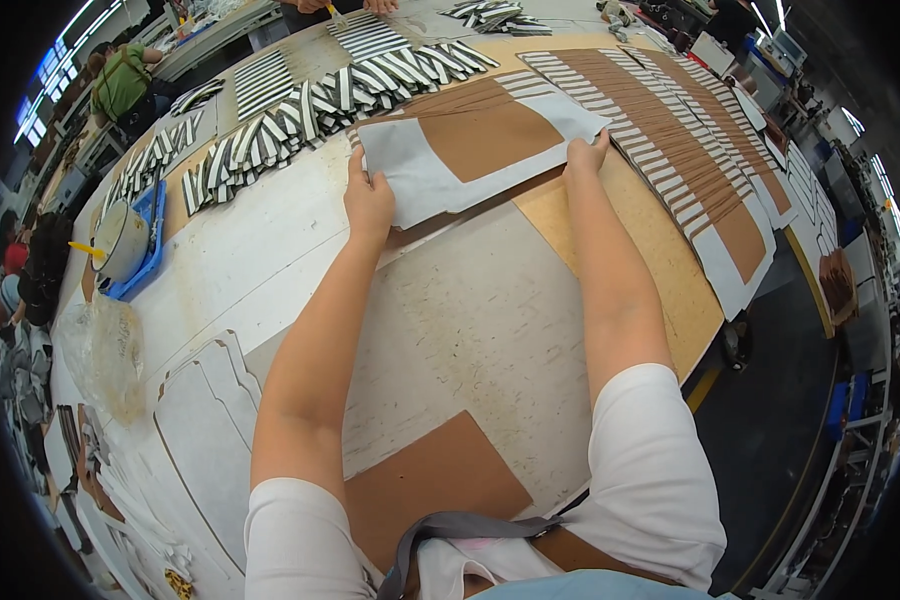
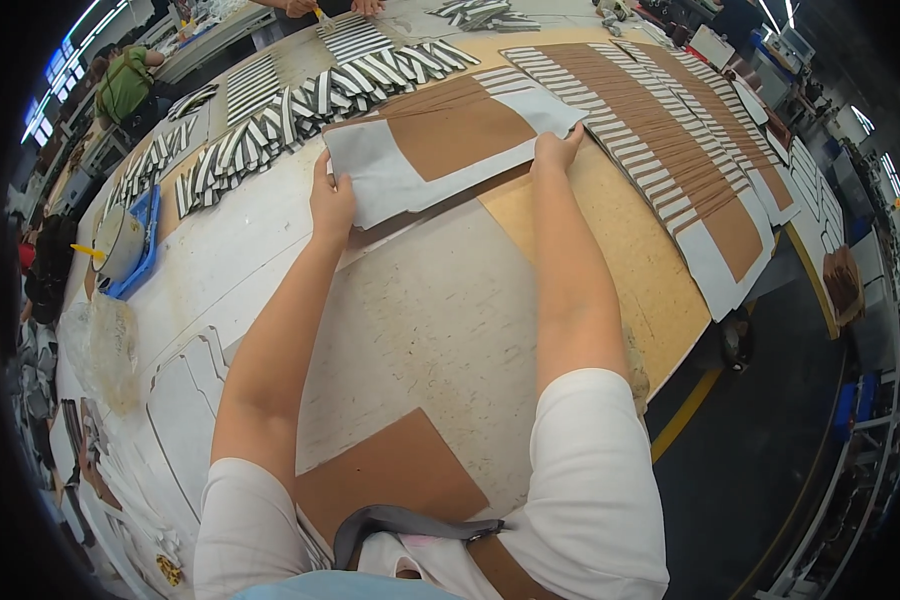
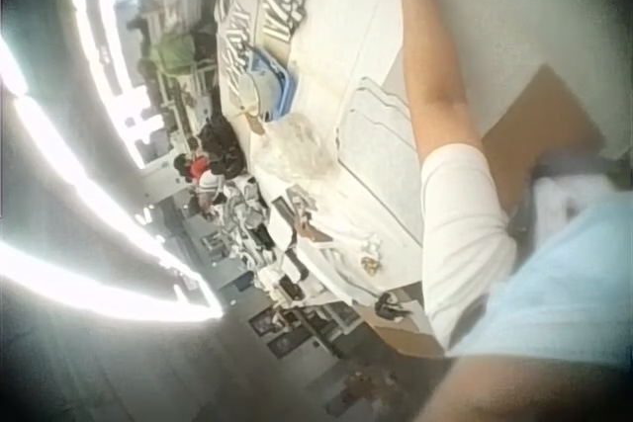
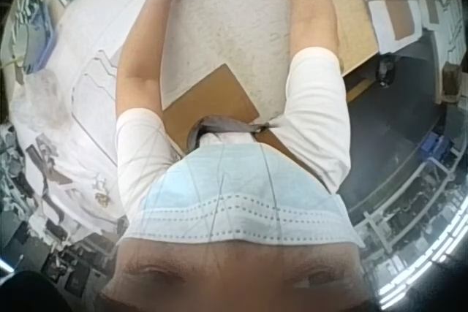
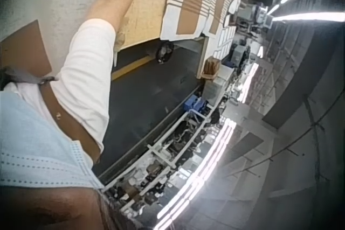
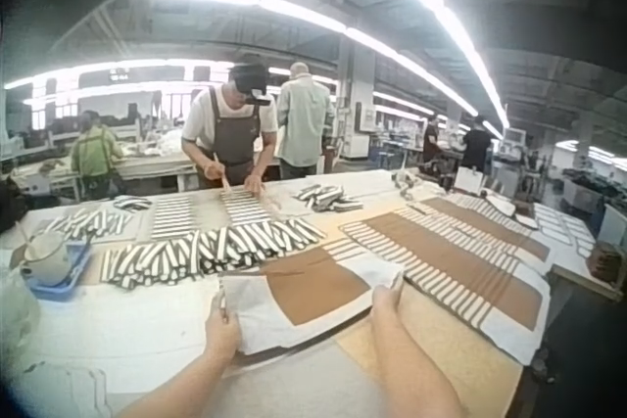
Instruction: Applying glue to leather components and assembling them on a workshop table.
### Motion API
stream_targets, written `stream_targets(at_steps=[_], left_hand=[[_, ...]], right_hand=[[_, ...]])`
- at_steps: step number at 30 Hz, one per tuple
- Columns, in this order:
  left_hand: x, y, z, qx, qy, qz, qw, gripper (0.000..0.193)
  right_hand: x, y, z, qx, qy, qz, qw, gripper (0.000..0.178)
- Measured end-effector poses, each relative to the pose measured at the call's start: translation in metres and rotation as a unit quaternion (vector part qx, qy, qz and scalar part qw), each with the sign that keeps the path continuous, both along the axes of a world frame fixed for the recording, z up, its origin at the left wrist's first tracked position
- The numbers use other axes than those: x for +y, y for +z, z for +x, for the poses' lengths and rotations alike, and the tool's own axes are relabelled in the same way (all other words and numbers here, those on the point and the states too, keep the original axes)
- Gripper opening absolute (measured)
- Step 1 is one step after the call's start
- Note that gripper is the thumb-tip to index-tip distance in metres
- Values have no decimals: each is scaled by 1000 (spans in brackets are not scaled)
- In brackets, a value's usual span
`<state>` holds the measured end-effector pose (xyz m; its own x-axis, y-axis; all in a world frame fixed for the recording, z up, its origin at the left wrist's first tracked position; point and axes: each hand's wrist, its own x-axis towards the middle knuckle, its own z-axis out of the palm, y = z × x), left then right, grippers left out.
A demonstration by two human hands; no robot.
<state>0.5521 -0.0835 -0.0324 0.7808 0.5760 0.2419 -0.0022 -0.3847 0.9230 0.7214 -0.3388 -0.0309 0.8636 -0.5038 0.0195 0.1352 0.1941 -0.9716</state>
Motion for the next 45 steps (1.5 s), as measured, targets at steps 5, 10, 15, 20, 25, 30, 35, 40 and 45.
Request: stream_targets(at_steps=[5, 10, 15, 20, 25, 30, 35, 40, 45], left_hand=[[10, -9, 9, 21, 5, -8, 1000, 52], [7, -9, 13, 37, 3, -50, 998, 51], [5, -4, 13, 59, 19, -13, 998, 50], [7, 1, 15, 80, 51, -51, 994, 50], [6, 3, 18, 92, 53, -71, 992, 48], [25, -18, 21, 44, 60, -178, 981, 46], [11, 49, -55, 4, -35, 109, 993, 41], [29, 95, -198, 81, -74, 139, 984, 31], [19, 109, -311, 203, -155, 178, 950, 27]], right_hand=[[10, 10, -6, 47, -15, 16, 999, 67], [-3, 2, 11, 71, -27, -36, 996, 66], [-8, -10, 25, 53, -33, -68, 996, 64], [-1, -11, 30, 69, -29, -97, 993, 64], [-11, -14, 36, 74, -21, -61, 995, 63], [-6, 0, 27, 105, -8, 41, 994, 67], [-61, 6, 29, 98, -25, -439, 893, 44], [-65, 90, -67, 21, 314, -469, 825, 36], [-129, 117, -149, 41, 325, -610, 721, 43]])
